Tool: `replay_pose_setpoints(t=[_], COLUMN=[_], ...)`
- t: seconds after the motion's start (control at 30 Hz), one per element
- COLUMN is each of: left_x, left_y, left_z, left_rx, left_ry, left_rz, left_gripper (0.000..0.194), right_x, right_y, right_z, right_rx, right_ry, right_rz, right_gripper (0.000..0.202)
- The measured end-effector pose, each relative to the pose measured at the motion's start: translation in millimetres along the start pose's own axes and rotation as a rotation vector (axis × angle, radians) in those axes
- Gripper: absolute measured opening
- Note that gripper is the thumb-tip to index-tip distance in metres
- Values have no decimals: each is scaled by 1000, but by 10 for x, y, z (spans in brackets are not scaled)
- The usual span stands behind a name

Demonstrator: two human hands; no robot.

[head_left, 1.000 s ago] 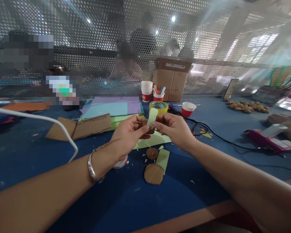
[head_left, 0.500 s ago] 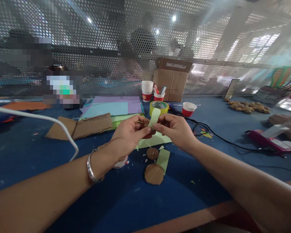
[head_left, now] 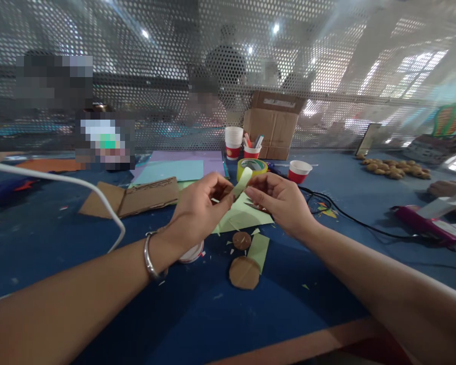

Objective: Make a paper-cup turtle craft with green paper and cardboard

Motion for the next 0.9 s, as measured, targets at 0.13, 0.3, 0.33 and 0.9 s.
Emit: replay_pose_setpoints(t=[0.13,0.3,0.33,0.9], left_x=[-73,-152,-164,-41], left_y=[130,196,198,76], left_z=[-64,-91,-89,99], left_rx=[42,104,113,138], left_ry=[-359,-586,-598,89], left_rz=[541,815,844,-5], left_gripper=[15,22,23,17], right_x=[52,100,98,18], right_y=[-65,-136,-143,53], right_z=[-23,-65,-69,-44], right_rx=[20,38,34,7], right_ry=[-34,-60,-66,-41], right_rz=[61,133,160,-47], right_gripper=[40,40,39,26])
Point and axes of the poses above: each hand's wrist, its own z-axis towards the middle knuckle, its own y-axis out of the back of the hand, x = y × z, the point moved 1 cm from there along z, towards the middle knuckle, and after that the axes turned 5 degrees about x, right-handed, at the moved point
